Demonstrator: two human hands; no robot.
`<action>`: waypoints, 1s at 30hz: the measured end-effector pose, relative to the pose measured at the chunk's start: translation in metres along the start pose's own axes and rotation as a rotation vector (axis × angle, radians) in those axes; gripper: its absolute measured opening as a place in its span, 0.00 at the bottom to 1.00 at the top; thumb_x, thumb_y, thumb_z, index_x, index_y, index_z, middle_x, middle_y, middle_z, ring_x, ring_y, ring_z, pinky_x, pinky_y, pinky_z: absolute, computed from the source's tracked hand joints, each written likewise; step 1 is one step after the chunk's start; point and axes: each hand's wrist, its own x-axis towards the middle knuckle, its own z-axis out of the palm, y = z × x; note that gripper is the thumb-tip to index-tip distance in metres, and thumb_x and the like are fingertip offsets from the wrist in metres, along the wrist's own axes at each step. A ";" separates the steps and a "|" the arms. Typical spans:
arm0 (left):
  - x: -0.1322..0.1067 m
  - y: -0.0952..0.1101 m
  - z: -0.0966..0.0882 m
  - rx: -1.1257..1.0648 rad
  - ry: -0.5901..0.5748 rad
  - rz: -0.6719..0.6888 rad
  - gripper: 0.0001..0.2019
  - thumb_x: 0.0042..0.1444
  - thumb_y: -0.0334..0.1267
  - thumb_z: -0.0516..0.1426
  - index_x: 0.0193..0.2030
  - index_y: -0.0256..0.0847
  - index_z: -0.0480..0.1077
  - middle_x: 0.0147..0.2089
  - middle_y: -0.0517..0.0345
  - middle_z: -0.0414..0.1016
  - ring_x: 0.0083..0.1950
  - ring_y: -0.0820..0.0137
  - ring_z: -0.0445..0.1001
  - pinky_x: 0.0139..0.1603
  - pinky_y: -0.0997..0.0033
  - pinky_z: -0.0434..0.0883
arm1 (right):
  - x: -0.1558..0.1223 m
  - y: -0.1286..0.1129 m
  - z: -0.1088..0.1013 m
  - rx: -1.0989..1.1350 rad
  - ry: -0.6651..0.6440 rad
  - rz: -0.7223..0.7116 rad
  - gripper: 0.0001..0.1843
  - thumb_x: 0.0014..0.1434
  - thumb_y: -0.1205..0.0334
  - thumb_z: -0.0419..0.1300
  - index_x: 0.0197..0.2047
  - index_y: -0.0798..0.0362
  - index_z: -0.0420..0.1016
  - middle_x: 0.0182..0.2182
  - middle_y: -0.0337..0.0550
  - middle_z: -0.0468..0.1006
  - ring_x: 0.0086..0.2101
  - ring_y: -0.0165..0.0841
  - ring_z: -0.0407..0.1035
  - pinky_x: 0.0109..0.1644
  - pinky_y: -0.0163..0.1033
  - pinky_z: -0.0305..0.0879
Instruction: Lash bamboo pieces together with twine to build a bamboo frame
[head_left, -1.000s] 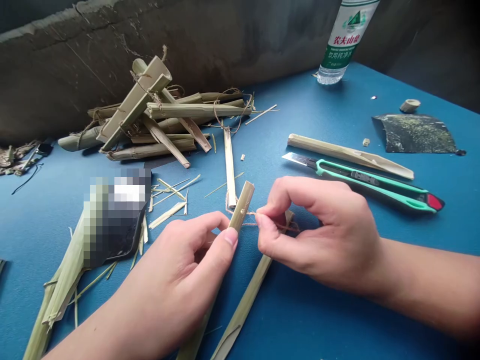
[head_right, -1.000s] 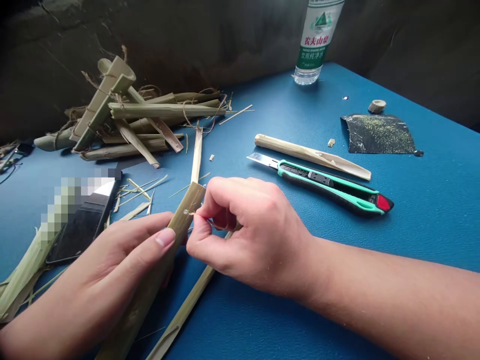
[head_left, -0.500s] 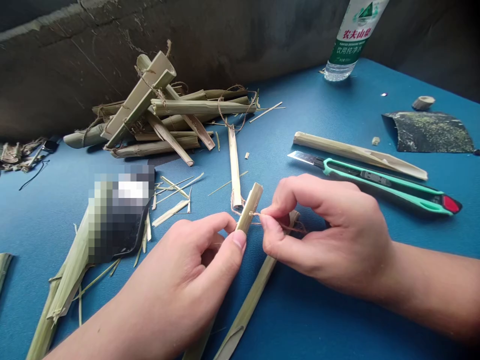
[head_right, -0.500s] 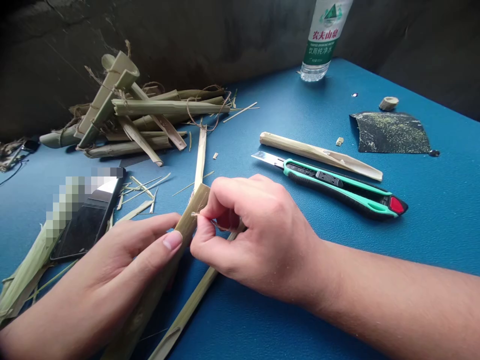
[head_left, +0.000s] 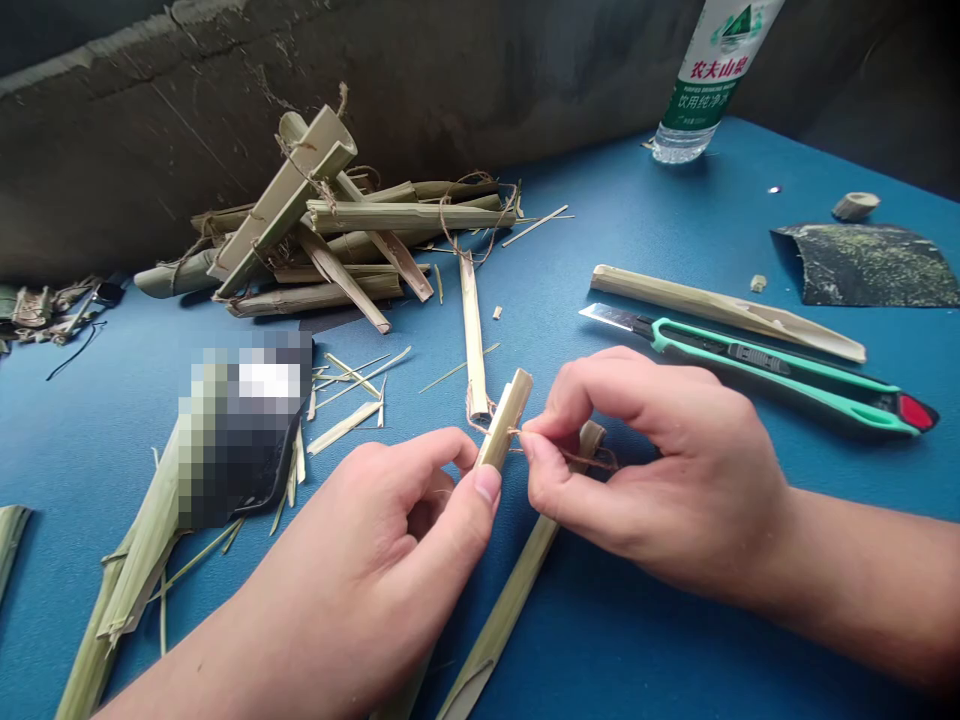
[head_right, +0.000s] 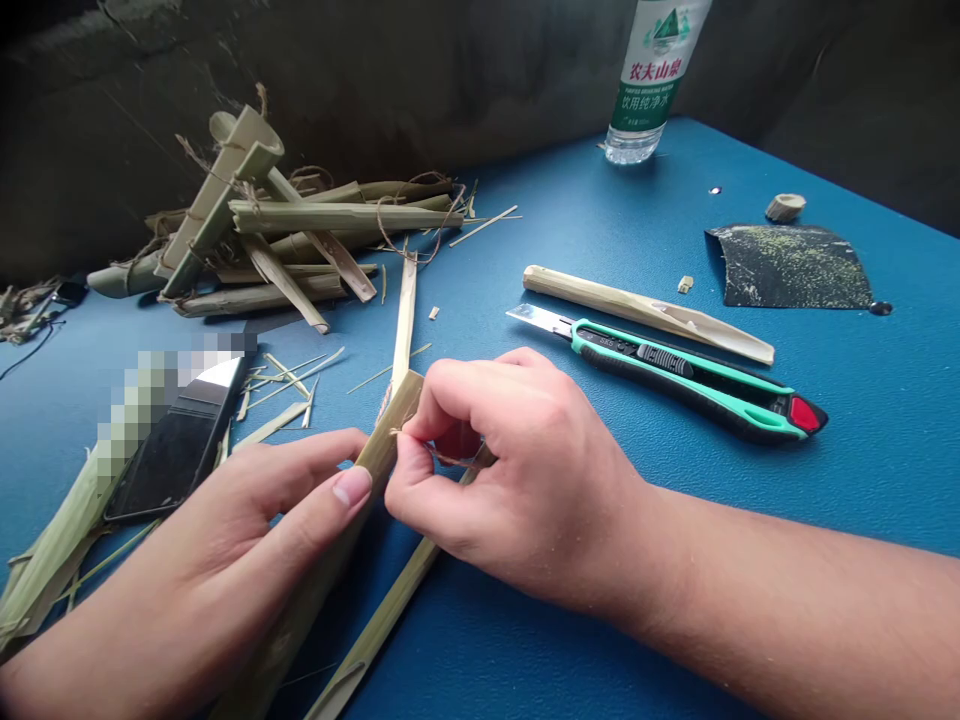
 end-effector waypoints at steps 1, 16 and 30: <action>0.000 0.000 0.000 0.010 -0.026 -0.016 0.14 0.64 0.45 0.61 0.28 0.45 0.71 0.20 0.64 0.67 0.24 0.69 0.68 0.26 0.73 0.67 | 0.000 0.000 0.000 0.001 -0.003 0.006 0.10 0.57 0.72 0.69 0.30 0.52 0.72 0.28 0.35 0.81 0.26 0.27 0.70 0.38 0.40 0.67; 0.000 0.001 0.000 -0.007 -0.124 -0.095 0.15 0.69 0.46 0.57 0.31 0.45 0.66 0.22 0.68 0.63 0.24 0.72 0.60 0.45 0.68 0.75 | 0.001 -0.001 -0.002 0.026 -0.068 0.047 0.06 0.59 0.73 0.69 0.35 0.53 0.81 0.28 0.30 0.81 0.27 0.25 0.71 0.40 0.37 0.66; -0.001 0.002 -0.001 0.065 -0.038 -0.049 0.17 0.70 0.50 0.55 0.35 0.44 0.76 0.23 0.65 0.71 0.26 0.69 0.71 0.32 0.74 0.73 | 0.000 0.005 -0.002 -0.059 -0.016 -0.175 0.05 0.64 0.72 0.69 0.38 0.53 0.83 0.33 0.32 0.85 0.31 0.27 0.75 0.43 0.44 0.66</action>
